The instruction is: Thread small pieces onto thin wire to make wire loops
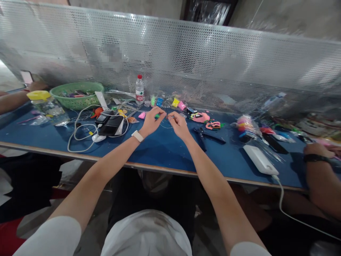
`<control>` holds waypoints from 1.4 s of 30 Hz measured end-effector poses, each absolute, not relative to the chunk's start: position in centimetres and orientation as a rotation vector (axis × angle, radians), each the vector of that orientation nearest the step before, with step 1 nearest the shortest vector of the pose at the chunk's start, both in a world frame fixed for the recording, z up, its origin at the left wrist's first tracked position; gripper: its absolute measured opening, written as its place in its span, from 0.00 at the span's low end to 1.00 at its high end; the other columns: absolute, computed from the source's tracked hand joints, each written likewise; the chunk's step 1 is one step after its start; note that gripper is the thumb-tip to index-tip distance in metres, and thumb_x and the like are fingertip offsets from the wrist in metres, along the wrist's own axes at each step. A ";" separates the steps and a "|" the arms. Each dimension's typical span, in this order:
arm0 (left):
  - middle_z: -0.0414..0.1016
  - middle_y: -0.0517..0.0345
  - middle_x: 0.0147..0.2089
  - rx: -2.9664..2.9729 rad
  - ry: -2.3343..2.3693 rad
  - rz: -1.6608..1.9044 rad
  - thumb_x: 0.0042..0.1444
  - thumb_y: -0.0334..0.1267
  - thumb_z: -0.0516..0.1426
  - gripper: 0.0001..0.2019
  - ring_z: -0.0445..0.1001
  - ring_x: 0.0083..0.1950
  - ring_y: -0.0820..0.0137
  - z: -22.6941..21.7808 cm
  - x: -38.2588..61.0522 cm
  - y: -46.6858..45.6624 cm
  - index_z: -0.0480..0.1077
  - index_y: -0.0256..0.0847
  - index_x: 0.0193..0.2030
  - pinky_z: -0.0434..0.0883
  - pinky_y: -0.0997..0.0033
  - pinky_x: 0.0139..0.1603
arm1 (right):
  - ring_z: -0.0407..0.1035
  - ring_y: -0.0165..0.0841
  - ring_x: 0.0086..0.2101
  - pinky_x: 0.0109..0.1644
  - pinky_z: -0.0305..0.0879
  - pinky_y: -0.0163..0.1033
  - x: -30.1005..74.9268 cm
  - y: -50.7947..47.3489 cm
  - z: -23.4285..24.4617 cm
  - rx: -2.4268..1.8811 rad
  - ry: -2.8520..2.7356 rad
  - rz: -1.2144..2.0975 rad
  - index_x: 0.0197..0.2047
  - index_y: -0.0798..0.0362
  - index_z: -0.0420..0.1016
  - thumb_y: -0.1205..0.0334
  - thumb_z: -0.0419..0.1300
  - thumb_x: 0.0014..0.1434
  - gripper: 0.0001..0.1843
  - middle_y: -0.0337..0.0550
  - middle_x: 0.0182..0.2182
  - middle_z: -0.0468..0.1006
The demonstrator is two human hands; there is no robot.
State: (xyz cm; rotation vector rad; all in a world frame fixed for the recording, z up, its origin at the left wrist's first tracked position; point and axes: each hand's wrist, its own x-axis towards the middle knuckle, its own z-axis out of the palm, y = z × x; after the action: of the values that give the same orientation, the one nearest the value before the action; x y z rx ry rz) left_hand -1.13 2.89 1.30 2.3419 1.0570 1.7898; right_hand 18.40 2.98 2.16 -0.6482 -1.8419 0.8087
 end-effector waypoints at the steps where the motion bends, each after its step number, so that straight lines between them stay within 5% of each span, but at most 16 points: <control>1: 0.81 0.52 0.42 2.350 1.077 1.795 0.80 0.50 0.56 0.18 0.79 0.45 0.65 1.3 -1.1 2.9 0.76 0.43 0.40 0.78 0.61 0.50 | 0.51 0.31 0.25 0.31 0.47 0.40 18.4 3.0 2.2 -0.652 -1.836 0.807 0.40 0.47 0.75 0.35 0.63 0.72 0.22 0.33 0.24 0.60; 7: 0.83 0.50 0.44 2.393 1.128 1.853 0.80 0.49 0.56 0.17 0.80 0.48 0.62 1.0 -1.4 3.0 0.79 0.42 0.43 0.79 0.58 0.54 | 0.62 0.33 0.28 0.34 0.56 0.40 18.0 2.9 2.5 -0.617 -1.801 0.846 0.39 0.47 0.74 0.38 0.65 0.70 0.20 0.36 0.26 0.70; 16: 0.81 0.53 0.40 2.314 1.115 1.806 0.79 0.49 0.58 0.18 0.79 0.42 0.65 0.7 -0.9 3.1 0.77 0.42 0.40 0.78 0.63 0.48 | 0.55 0.31 0.27 0.33 0.54 0.40 17.9 3.0 2.2 -0.673 -1.768 0.770 0.35 0.47 0.72 0.44 0.69 0.65 0.18 0.32 0.25 0.62; 21: 0.82 0.48 0.54 2.354 1.176 2.017 0.77 0.50 0.61 0.14 0.79 0.57 0.59 0.7 -1.2 3.0 0.84 0.45 0.46 0.75 0.51 0.64 | 0.54 0.30 0.26 0.31 0.51 0.39 17.2 3.9 1.5 -0.710 -1.547 0.837 0.36 0.47 0.72 0.44 0.67 0.63 0.17 0.33 0.25 0.62; 26: 0.84 0.49 0.53 2.668 1.294 1.840 0.76 0.48 0.62 0.12 0.77 0.60 0.53 0.5 -2.0 3.4 0.85 0.52 0.57 0.68 0.40 0.69 | 0.48 0.29 0.24 0.27 0.45 0.37 16.8 4.9 0.7 -0.816 -1.438 1.026 0.34 0.47 0.71 0.49 0.67 0.59 0.13 0.29 0.22 0.58; 42: 0.85 0.48 0.60 2.830 1.299 1.664 0.78 0.37 0.56 0.15 0.78 0.64 0.54 -0.1 -1.4 3.4 0.82 0.50 0.63 0.65 0.43 0.71 | 0.51 0.31 0.25 0.34 0.50 0.39 17.0 2.4 1.5 -0.765 -1.751 0.489 0.33 0.46 0.69 0.59 0.64 0.62 0.08 0.29 0.21 0.57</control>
State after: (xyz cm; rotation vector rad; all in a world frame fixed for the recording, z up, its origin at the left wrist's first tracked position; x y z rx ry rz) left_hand -1.44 3.44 -0.14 2.8298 1.2986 1.6640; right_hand 16.99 2.36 1.49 -0.7648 -1.7512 0.4887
